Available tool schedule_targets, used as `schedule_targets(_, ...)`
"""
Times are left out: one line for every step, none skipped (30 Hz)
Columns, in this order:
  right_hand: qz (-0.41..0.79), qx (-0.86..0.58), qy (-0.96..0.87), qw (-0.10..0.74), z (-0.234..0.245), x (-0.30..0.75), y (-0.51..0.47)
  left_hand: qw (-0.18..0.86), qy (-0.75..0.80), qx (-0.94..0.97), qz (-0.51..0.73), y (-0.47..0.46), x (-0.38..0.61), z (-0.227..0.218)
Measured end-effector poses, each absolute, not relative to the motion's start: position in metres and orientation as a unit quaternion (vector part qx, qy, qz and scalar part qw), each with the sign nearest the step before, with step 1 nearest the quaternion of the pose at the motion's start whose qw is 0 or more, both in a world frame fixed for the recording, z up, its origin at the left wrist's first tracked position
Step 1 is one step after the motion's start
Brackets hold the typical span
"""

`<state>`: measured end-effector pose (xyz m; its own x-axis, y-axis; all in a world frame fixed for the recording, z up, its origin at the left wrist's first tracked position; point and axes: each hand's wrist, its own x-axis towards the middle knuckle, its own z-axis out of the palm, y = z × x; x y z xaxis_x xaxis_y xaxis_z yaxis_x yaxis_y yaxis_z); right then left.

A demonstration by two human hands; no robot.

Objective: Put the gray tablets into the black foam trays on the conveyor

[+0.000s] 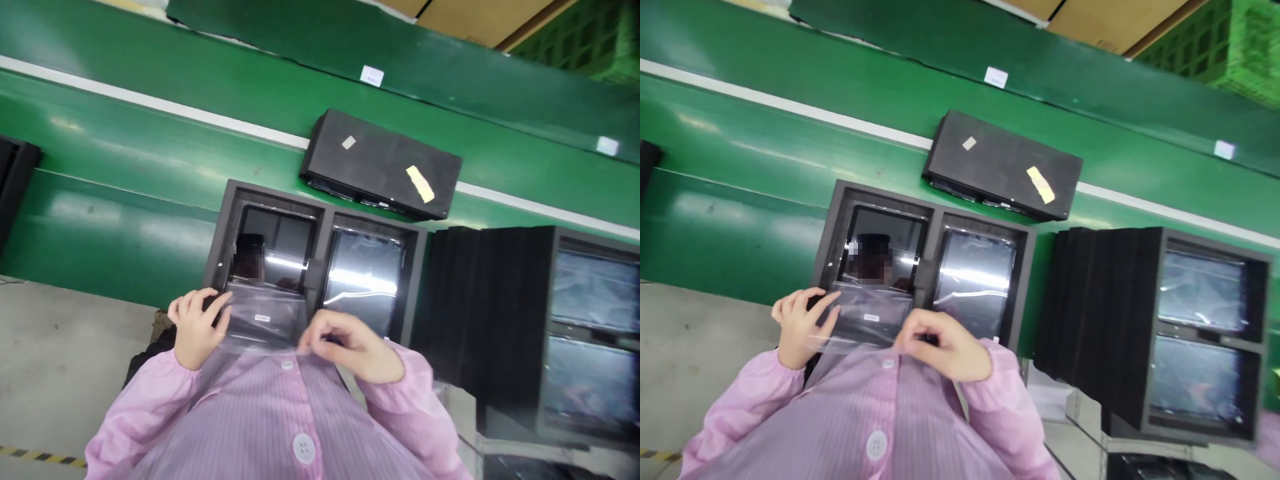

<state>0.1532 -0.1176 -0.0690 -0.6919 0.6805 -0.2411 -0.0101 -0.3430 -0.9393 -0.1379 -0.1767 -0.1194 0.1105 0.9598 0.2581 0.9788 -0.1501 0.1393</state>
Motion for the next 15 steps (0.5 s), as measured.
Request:
schedule_targets(0.78, -0.279, -0.513, 0.224, -0.064, 0.134, -0.12, 0.039, -0.653, -0.742, -0.142, -0.174, -0.138, -0.12)
schedule_targets(0.803, -0.26, -0.485, 0.229, -0.061, 0.115, -0.124, 0.04, -0.656, -0.74, -0.142, -0.171, -0.138, -0.122)
schedule_targets(0.829, -0.243, -0.443, 0.241, -0.06, 0.095, -0.128, 0.035, -0.661, -0.736, -0.143, -0.169, -0.138, -0.123)
schedule_targets(0.859, -0.224, -0.396, 0.235, -0.061, 0.075, -0.133, 0.025, -0.668, -0.73, -0.142, -0.167, -0.138, -0.125)
schedule_targets(0.884, -0.215, -0.351, 0.22, -0.064, 0.057, -0.137, 0.015, -0.679, -0.72, -0.143, -0.166, -0.138, -0.127)
schedule_targets(0.901, -0.208, -0.312, 0.219, -0.068, 0.04, -0.142, 0.006, -0.694, -0.706, -0.143, -0.165, -0.139, -0.128)
schedule_targets(0.907, -0.203, -0.286, 0.232, -0.072, 0.025, -0.146, -0.003, -0.709, -0.691, -0.142, -0.164, -0.14, -0.13)
schedule_targets(0.908, -0.199, -0.263, 0.257, -0.076, 0.012, -0.15, -0.01, -0.721, -0.678, -0.141, -0.164, -0.141, -0.132)
schedule_targets(0.907, -0.191, -0.242, 0.288, -0.078, 0.001, -0.153, -0.017, -0.731, -0.667, -0.142, -0.164, -0.142, -0.133)
schedule_targets(0.902, -0.183, -0.228, 0.318, -0.079, -0.007, -0.154, -0.026, -0.74, -0.656, -0.143, -0.163, -0.145, -0.135)
schedule_targets(0.895, -0.179, -0.221, 0.345, -0.078, -0.013, -0.154, -0.04, -0.748, -0.647, -0.144, -0.163, -0.147, -0.137)
schedule_targets(0.886, -0.179, -0.221, 0.366, -0.076, -0.017, -0.152, -0.06, -0.754, -0.638, -0.145, -0.162, -0.149, -0.139)
schedule_targets(0.875, -0.187, -0.228, 0.383, -0.072, -0.018, -0.148, -0.082, -0.756, -0.632, -0.148, -0.16, -0.151, -0.14)
schedule_targets(0.861, -0.203, -0.242, 0.399, -0.067, -0.016, -0.141, -0.111, -0.752, -0.633, -0.149, -0.158, -0.153, -0.14)
schedule_targets(0.846, -0.218, -0.258, 0.412, -0.062, -0.012, -0.132, -0.142, -0.74, -0.642, -0.145, -0.157, -0.153, -0.139)
